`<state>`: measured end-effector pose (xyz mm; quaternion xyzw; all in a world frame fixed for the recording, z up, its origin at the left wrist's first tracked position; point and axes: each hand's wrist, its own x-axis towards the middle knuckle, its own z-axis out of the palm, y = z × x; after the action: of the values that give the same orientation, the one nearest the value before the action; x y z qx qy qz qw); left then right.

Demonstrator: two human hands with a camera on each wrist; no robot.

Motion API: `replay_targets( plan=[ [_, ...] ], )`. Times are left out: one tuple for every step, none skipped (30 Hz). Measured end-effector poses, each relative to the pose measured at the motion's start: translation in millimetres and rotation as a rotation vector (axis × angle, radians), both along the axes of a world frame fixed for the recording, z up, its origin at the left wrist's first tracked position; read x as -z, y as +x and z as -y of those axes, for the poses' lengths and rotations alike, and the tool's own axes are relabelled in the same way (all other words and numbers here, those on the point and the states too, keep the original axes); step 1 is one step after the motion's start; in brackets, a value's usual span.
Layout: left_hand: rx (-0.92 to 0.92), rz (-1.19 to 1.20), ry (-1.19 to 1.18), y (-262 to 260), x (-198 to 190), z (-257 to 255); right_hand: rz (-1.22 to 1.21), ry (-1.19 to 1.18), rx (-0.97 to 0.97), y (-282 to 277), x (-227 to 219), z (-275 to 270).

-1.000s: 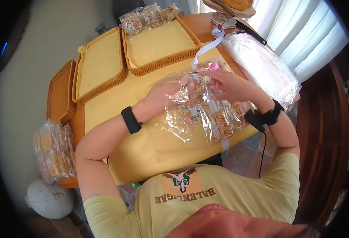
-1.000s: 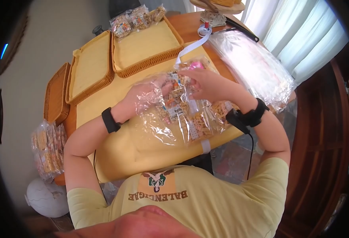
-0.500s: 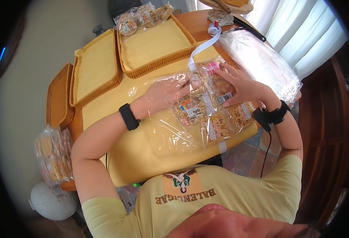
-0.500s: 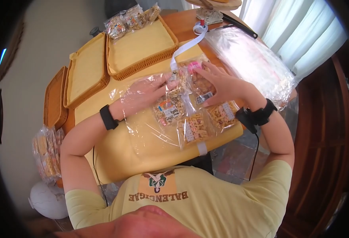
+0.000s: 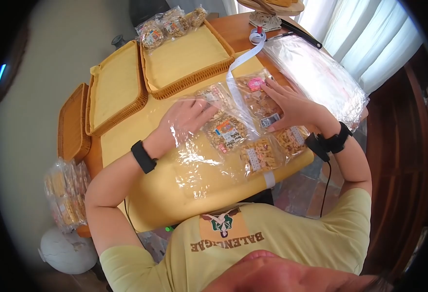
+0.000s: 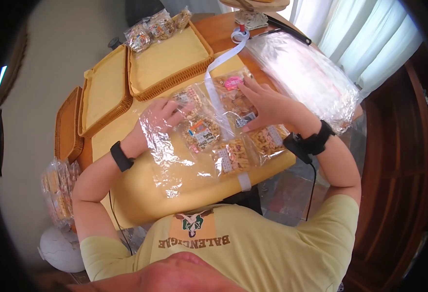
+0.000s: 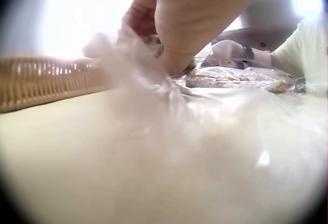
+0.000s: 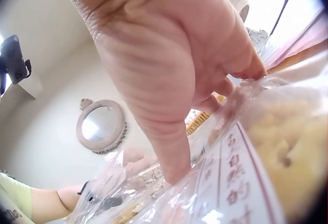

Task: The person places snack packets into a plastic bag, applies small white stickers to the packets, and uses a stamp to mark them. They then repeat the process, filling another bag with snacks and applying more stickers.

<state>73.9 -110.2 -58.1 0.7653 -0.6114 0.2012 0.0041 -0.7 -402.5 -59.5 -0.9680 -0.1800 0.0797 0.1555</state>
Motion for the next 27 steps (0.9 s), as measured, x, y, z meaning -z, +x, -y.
replay_targets(
  plan=[
    [-0.013, -0.048, -0.052, -1, 1, -2, 0.0, 0.0, -0.003, 0, -1, -1],
    [-0.019, -0.048, -0.053, 0, 2, -1, -0.006, 0.001, -0.005, -1, -3, -2],
    [-0.022, -0.041, -0.072, 4, 5, 1, -0.01, 0.001, -0.005, -1, -4, -2],
    [-0.024, -0.033, -0.09, 6, 7, 4, -0.009, -0.001, -0.009, 0, -4, -3],
    [-0.038, -0.056, -0.139, 4, 9, 7, -0.019, 0.03, -0.004, 0, -4, -3],
    [-0.039, -0.055, -0.14, 2, 12, 9, -0.031, 0.062, 0.003, -1, -4, -3],
    [-0.144, -0.016, -0.101, 2, 18, 11, -0.031, 0.061, 0.003, 0, -5, -4],
    [-0.248, 0.024, -0.062, 2, 24, 11, -0.064, 0.045, 0.027, 0, -6, -4],
    [-0.176, -0.061, -0.161, 7, 27, 8, -0.095, 0.028, 0.051, 0, -6, -5],
    [-0.174, -0.058, -0.161, 7, 25, 6, -0.092, 0.029, 0.052, -1, -5, -4],
    [-0.255, -0.293, -0.073, 5, 23, 4, -0.033, 0.042, 0.043, -2, -1, -4],
    [-0.333, -0.529, 0.016, 3, 20, 2, 0.025, 0.055, 0.035, -3, 0, -4],
    [-0.333, -0.528, 0.016, 0, 16, 0, 0.026, 0.055, 0.036, -6, -3, -7],
    [-0.294, -0.629, -0.083, -4, 10, -3, 0.195, 0.018, 0.004, -9, -8, -13],
    [-0.255, -0.729, -0.184, -8, 8, -6, 0.362, -0.02, -0.029, -14, -14, -20],
    [-0.257, -0.732, -0.183, -8, 11, -10, 0.382, 0.028, -0.057, -18, -21, -33],
    [-0.193, -0.711, -0.222, -7, 17, -16, 0.401, 0.075, -0.082, -23, -27, -51],
    [-0.127, -0.689, -0.261, -7, 20, -19, 0.374, 0.186, -0.2, -33, -34, -71],
    [-0.121, -0.689, -0.258, -7, 19, -20, 0.347, 0.297, -0.315, -44, -37, -92],
    [-0.077, -0.603, -0.241, -5, 19, -20, 0.374, 0.288, -0.402, -55, -32, -113],
    [-0.034, -0.517, -0.224, -4, 18, -20, 0.399, 0.278, -0.491, -64, -26, -132],
    [-0.026, -0.518, -0.22, -4, 16, -19, 0.366, 0.161, -0.528, -72, -22, -149],
    [-0.036, -0.571, -0.237, -4, 14, -19, 0.332, 0.041, -0.565, -77, -17, -163],
    [-0.047, -0.625, -0.254, -5, 12, -19, 0.333, 0.039, -0.557, -79, -7, -176],
    [-0.039, -0.625, -0.252, -6, 14, -19, 0.503, -0.051, -0.51, -79, 7, -188],
    [-0.052, -0.602, -0.255, -6, 17, -19, 0.671, -0.145, -0.459, -78, 15, -196],
    [-0.066, -0.58, -0.258, -6, 19, -19, 0.67, -0.15, -0.454, -78, 21, -200]
  ],
)
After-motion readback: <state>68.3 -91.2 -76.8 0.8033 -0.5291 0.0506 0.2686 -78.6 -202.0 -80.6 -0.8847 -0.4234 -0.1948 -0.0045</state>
